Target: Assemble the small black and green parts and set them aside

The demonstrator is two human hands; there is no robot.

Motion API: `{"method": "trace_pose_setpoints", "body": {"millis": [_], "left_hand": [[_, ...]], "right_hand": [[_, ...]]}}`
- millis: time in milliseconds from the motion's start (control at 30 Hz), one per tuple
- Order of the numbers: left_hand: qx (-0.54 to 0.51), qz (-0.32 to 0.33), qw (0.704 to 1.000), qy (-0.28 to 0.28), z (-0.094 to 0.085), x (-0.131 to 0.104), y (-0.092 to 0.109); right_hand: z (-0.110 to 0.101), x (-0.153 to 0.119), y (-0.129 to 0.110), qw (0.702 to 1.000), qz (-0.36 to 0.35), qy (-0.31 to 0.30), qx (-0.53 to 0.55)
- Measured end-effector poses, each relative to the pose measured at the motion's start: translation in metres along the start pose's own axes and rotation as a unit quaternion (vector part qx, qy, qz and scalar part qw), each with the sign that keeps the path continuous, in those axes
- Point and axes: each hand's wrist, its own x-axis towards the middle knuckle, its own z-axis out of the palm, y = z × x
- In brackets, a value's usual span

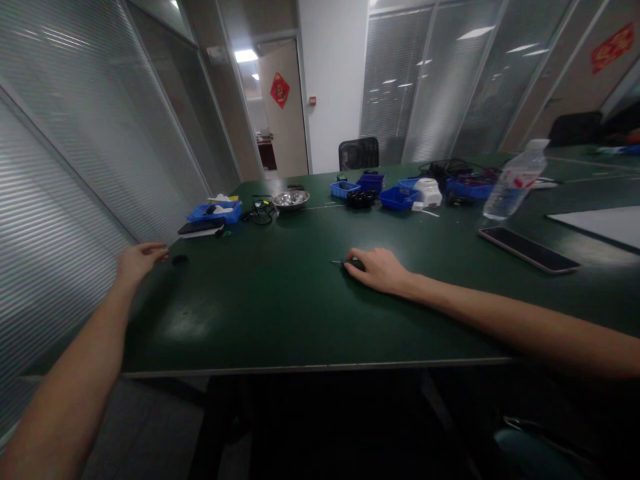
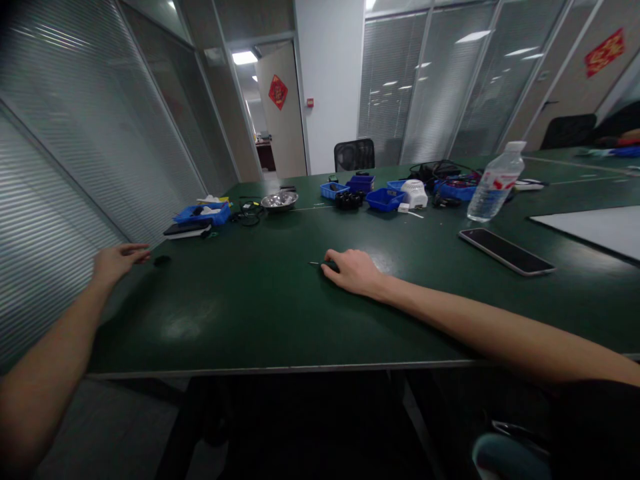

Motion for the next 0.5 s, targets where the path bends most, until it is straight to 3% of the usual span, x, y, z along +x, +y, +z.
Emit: {"method": "trace_pose_setpoints", "body": {"millis": [300, 500], "left_hand": [[-0.013, -0.014, 1.000, 0.017, 0.002, -0.003, 0.002], [0.005, -0.018, 0.999, -0.037, 0.010, -0.011, 0.015]], "right_hand": [[0.002, 0.000, 0.002, 1.000, -0.006, 0.008, -0.002], [0.002, 0.000, 0.002, 1.000, -0.004, -0.001, 0.004]]}}
